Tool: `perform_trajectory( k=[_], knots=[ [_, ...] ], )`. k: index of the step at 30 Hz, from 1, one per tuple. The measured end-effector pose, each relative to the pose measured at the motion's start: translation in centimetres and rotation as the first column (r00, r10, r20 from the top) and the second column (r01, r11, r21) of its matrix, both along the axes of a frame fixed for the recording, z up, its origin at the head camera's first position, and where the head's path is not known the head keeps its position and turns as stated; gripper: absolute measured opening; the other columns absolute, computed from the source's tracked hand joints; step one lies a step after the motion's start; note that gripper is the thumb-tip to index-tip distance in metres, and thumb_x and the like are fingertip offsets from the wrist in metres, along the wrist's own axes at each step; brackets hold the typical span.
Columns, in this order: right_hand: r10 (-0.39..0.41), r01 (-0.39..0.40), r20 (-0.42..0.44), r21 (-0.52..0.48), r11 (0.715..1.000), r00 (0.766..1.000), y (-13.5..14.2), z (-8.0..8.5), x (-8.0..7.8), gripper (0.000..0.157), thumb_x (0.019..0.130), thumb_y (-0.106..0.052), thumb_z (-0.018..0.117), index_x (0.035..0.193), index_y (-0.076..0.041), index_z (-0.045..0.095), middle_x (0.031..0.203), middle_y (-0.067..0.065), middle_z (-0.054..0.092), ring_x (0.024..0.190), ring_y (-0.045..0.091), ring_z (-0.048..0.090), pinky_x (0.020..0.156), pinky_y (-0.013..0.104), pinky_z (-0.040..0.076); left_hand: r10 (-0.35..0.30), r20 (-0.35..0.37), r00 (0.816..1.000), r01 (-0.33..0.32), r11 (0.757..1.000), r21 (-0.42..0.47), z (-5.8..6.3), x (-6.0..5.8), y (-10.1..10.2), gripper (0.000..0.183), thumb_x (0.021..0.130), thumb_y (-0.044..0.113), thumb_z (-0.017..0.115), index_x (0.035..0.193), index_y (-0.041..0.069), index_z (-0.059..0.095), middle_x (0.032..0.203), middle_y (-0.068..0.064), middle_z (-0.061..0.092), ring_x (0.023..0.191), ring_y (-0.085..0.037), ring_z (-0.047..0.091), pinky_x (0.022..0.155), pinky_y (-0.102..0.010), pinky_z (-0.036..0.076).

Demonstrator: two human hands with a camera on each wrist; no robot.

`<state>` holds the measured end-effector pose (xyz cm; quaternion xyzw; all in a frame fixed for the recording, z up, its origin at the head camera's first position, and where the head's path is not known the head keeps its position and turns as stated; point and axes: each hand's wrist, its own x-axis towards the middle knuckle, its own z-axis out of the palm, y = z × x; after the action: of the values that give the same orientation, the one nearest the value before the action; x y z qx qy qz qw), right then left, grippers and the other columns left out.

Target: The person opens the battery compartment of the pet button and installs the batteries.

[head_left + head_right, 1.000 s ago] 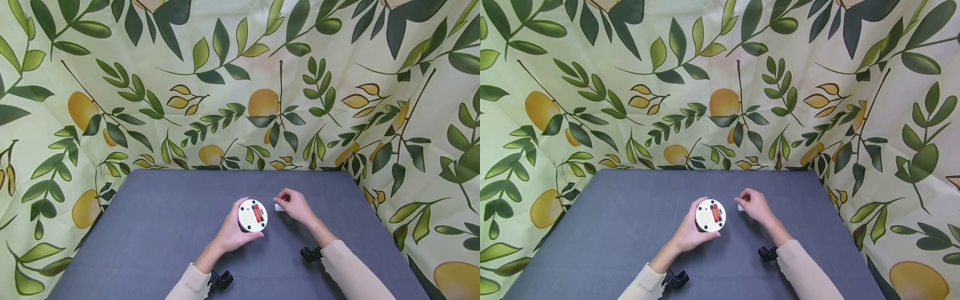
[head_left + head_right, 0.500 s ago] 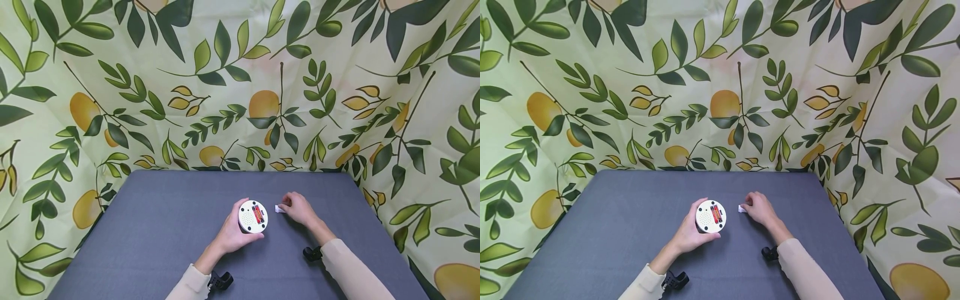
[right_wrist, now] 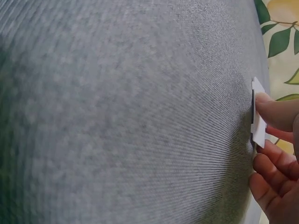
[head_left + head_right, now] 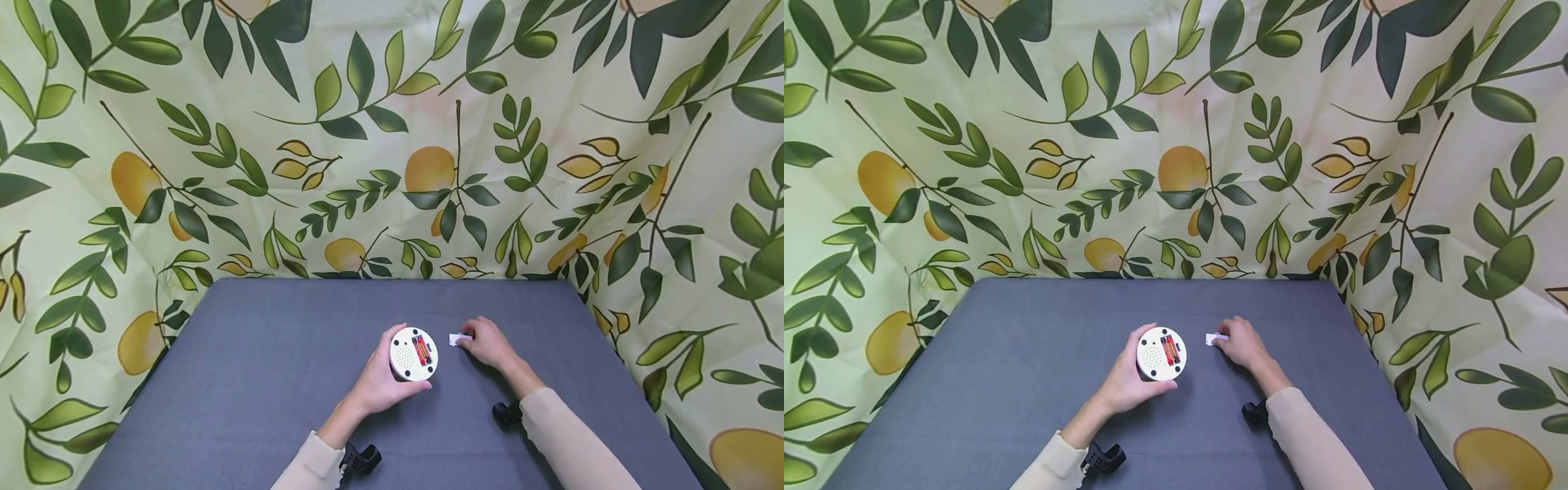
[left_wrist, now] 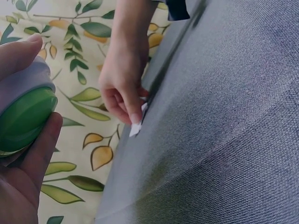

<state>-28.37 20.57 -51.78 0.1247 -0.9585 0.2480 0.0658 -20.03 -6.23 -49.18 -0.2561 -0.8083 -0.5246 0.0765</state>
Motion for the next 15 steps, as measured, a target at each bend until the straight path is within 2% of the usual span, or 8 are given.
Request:
perform_trajectory(
  k=[6, 15],
  knots=[
    [-0.033, 0.035, 0.034, -0.049, 0.998, 0.999, -0.17, 0.03, 0.01, 0.022, 0.077, -0.023, 0.079, 0.088, -0.007, 0.068, 0.074, 0.002, 0.053, 0.068, 0.016, 0.047, 0.062, 0.033, 0.039, 0.001, -0.006, 1.0, -0.001, 1.0, -0.001, -0.07, -0.05, -0.04, 0.102, 0.063, 0.045, 0.086, 0.144, 0.028, 0.026, 0.128, 0.005, 0.051, 0.114, -0.013, 0.05, 0.096, -0.038, 0.04],
    [-0.079, 0.099, 0.09, -0.241, 0.965, 0.993, -0.11, -0.19, 0.28, 0.016, 0.078, -0.019, 0.078, 0.083, -0.009, 0.067, 0.066, -0.001, 0.053, 0.06, 0.013, 0.047, 0.057, 0.029, 0.038, 0.0, -0.008, 1.0, 0.0, 1.0, 0.001, -0.05, 0.0, -0.01, 0.102, 0.063, 0.044, 0.086, 0.144, 0.029, 0.026, 0.128, 0.005, 0.051, 0.113, -0.013, 0.05, 0.096, -0.037, 0.04]
  ],
)
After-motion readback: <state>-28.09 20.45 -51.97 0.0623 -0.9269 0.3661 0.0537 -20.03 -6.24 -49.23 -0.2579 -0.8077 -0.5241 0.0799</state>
